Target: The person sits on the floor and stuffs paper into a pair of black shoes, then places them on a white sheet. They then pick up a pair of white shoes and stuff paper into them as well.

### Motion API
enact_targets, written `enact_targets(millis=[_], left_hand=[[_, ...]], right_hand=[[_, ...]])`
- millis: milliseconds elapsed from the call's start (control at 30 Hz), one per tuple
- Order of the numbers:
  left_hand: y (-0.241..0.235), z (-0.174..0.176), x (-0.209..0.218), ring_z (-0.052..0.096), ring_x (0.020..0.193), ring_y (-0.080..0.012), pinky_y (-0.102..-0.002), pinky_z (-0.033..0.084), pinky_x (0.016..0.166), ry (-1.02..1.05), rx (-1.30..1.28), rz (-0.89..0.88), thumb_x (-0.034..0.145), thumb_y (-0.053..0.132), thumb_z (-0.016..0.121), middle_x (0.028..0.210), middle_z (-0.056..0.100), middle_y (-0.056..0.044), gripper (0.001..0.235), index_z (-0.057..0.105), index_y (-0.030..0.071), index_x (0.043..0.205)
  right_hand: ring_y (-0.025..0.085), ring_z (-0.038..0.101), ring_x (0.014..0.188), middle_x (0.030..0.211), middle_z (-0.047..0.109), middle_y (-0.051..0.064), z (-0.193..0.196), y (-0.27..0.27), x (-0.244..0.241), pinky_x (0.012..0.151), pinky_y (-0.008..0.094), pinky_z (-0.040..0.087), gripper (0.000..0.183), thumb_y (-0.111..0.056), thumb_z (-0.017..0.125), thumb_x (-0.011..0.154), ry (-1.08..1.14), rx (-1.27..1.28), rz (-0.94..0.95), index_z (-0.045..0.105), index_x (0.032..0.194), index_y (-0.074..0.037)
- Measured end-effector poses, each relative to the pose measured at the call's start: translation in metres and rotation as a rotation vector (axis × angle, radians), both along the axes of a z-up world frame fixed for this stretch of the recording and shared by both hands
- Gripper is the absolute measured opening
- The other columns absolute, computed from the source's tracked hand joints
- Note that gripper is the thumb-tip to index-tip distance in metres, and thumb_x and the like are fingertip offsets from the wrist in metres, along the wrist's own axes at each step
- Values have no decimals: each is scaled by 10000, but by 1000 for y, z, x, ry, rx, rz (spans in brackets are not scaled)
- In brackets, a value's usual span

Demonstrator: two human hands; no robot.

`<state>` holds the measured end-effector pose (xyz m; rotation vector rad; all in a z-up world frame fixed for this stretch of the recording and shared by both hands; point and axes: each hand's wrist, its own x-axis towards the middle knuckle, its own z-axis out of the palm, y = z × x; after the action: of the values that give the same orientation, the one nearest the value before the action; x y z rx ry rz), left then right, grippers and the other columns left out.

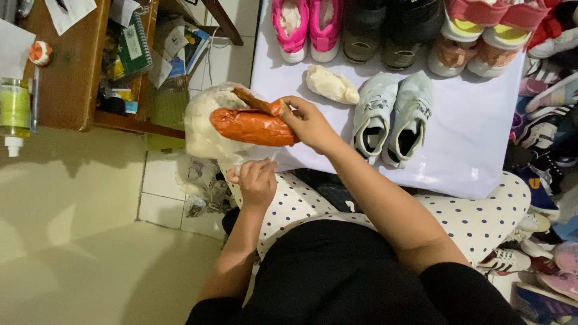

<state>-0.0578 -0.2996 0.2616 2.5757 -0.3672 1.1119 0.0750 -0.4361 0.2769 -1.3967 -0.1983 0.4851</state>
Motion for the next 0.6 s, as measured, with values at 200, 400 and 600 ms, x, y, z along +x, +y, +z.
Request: enact_targets(millis=[200, 400, 600], left_hand=[[50, -54, 6, 466, 783, -152, -369, 337, 809, -83, 199, 262, 846, 61, 564, 757, 484, 53, 178, 618, 227, 813], [68, 22, 12, 505, 904, -285, -487, 228, 895, 155, -186, 467, 899, 36, 509, 894, 578, -68, 248, 587, 100, 1126], [116, -20, 22, 521, 876, -333, -465, 367, 850, 220, -221, 550, 837, -70, 591, 874, 580, -116, 236, 660, 23, 1042]], right_hand=[[256, 635, 509, 754, 617, 210, 0, -43, 3, 372, 332, 562, 236, -137, 517, 915, 141, 134, -63, 605, 1127, -83], [301, 608, 929, 989, 640, 171, 9, -110, -7, 854, 494, 465, 232, -267, 558, 922, -9, -229, -209, 656, 1105, -163], [215, 590, 736, 868, 630, 138, -24, -167, -34, 646, 381, 534, 188, -189, 496, 980, 128, -59, -353, 631, 1070, -95]])
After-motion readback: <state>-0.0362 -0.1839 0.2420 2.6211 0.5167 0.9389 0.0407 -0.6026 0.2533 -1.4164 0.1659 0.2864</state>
